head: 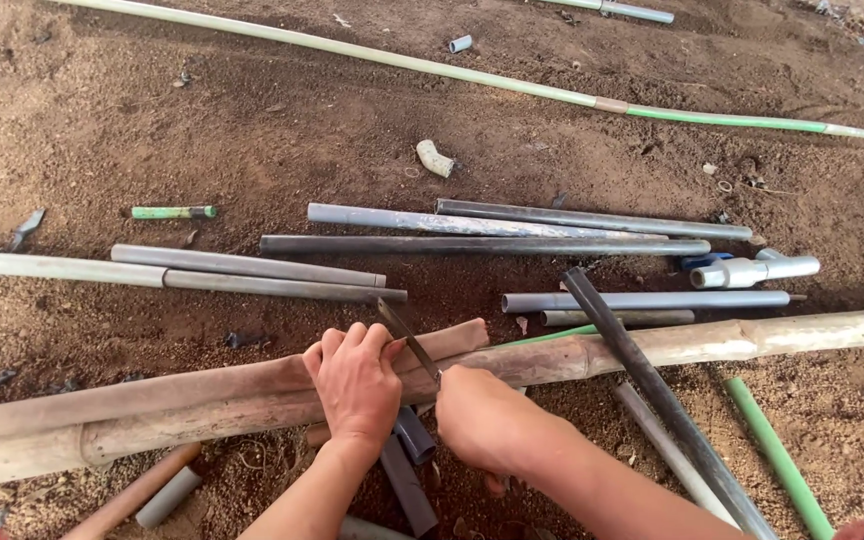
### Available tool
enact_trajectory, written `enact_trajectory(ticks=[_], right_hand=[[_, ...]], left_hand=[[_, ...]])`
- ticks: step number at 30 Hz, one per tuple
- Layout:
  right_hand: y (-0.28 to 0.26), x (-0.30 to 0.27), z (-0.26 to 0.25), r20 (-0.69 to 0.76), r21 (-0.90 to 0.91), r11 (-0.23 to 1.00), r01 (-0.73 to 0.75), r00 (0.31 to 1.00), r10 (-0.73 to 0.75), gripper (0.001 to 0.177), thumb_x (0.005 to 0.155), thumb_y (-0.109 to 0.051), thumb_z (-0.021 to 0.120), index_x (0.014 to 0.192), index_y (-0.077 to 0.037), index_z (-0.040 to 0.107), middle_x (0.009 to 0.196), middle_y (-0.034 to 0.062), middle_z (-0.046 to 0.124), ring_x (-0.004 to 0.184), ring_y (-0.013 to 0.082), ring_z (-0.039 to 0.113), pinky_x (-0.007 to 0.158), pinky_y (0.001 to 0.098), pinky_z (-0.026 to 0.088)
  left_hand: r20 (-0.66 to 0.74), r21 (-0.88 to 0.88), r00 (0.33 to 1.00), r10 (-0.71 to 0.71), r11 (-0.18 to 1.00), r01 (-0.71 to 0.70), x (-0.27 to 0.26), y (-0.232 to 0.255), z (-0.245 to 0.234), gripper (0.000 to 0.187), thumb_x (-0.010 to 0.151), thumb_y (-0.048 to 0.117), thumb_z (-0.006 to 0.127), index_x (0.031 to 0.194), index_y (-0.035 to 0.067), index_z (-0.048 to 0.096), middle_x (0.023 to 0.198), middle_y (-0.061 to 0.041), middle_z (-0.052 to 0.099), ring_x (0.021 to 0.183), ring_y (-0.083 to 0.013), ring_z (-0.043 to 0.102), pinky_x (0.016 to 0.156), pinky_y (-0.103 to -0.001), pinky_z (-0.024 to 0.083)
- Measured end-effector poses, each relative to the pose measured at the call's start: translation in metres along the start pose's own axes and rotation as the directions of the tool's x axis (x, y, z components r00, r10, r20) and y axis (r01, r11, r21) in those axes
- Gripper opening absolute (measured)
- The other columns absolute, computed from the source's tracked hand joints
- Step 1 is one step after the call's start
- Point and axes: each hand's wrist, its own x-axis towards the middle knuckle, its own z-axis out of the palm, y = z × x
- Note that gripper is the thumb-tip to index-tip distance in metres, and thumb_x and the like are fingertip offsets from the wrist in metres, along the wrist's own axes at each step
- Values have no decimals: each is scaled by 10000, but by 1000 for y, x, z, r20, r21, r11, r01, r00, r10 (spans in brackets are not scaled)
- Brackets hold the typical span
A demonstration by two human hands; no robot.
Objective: A person uses a handheld hacksaw blade to saw through a PVC pipe on a dirt floor.
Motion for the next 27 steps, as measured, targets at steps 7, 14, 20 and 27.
enact_trajectory(ticks=[7,14,20,27], right_hand=[[11,12,21,-59,75,994,79,995,-75,228,957,-6,497,952,124,684,927,294,742,485,322,647,453,432,573],[32,21,28,-71,478,867,140,990,-121,334,1122,-189,387,985,-4,629,658,115,609,370,215,451,346,346,454],[58,30,28,111,874,486,-8,976,-185,307,1134,-205,379,994,-19,579,518,11,413,336,130,346,306,290,316],[31,8,36,-429,-203,975,87,888,-168,231,1086,-212,373,1091,-72,557,877,181,772,825,394,782,769,546,609]], left_hand=[[-13,-9,1000,0,1000,0,0,-2,3,155,959,328,688,884,193,692,896,26,659,930,-236,561,1003,-421,352],[184,-81,965,-189,975,207,12,4,-9,189,938,362,699,847,215,778,931,66,766,969,-193,594,1054,-364,342],[234,-80,950,-209,969,233,15,4,-14,214,951,392,700,866,217,788,940,66,781,985,-182,602,1085,-358,339],[367,-30,885,-288,947,320,23,10,-25,239,996,431,679,1010,234,813,1058,40,798,1061,-165,606,1121,-355,339]])
